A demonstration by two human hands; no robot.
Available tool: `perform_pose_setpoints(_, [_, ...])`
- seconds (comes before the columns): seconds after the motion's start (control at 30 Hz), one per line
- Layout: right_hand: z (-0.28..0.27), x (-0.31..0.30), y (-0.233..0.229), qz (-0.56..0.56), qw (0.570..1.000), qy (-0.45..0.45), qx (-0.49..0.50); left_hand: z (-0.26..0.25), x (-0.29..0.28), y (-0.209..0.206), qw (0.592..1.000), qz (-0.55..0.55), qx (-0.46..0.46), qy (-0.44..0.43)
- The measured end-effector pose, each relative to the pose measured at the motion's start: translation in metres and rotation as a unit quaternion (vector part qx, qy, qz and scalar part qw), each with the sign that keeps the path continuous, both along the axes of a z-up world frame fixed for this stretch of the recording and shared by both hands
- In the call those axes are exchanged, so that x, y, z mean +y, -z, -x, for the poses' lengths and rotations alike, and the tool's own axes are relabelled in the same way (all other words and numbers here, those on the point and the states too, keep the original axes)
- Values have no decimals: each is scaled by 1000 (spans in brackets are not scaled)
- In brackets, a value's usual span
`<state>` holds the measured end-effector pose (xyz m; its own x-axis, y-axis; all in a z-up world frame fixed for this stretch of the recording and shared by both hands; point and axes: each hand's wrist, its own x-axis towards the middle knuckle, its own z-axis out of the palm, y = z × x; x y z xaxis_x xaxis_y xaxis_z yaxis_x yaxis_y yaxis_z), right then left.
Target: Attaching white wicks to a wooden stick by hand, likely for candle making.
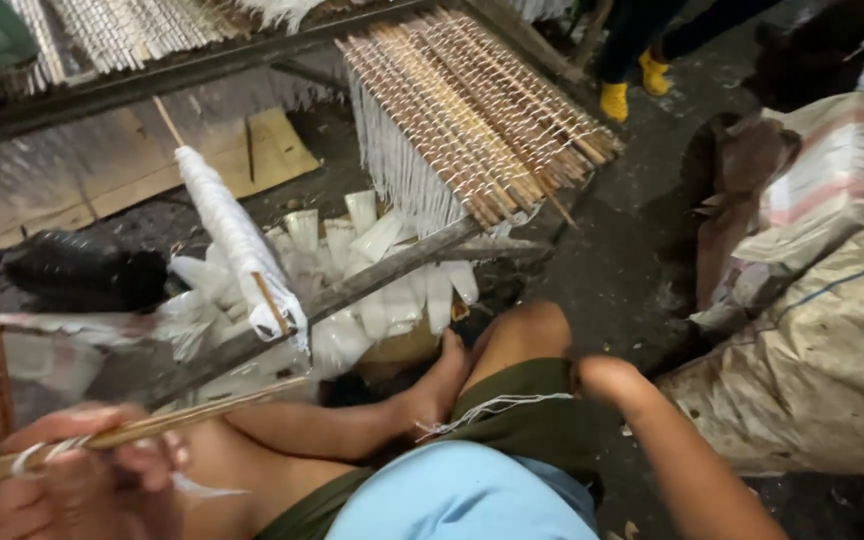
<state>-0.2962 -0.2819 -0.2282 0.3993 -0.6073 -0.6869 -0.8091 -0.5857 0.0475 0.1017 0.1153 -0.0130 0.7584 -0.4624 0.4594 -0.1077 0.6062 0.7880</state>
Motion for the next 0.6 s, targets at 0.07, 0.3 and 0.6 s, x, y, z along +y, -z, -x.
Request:
perform_pose_setpoints(0.07, [14, -11, 19, 47, 998, -40, 29, 26, -41, 4, 975, -21, -32, -220])
perform_pose_setpoints(0.3, [-63, 40, -191, 217, 970, 11, -112, 54, -38, -34, 963, -253, 54, -80])
perform_pose_setpoints(0.6, [-144, 176, -316, 75, 724, -283, -625, 80, -68, -55, 979, -148, -114, 85])
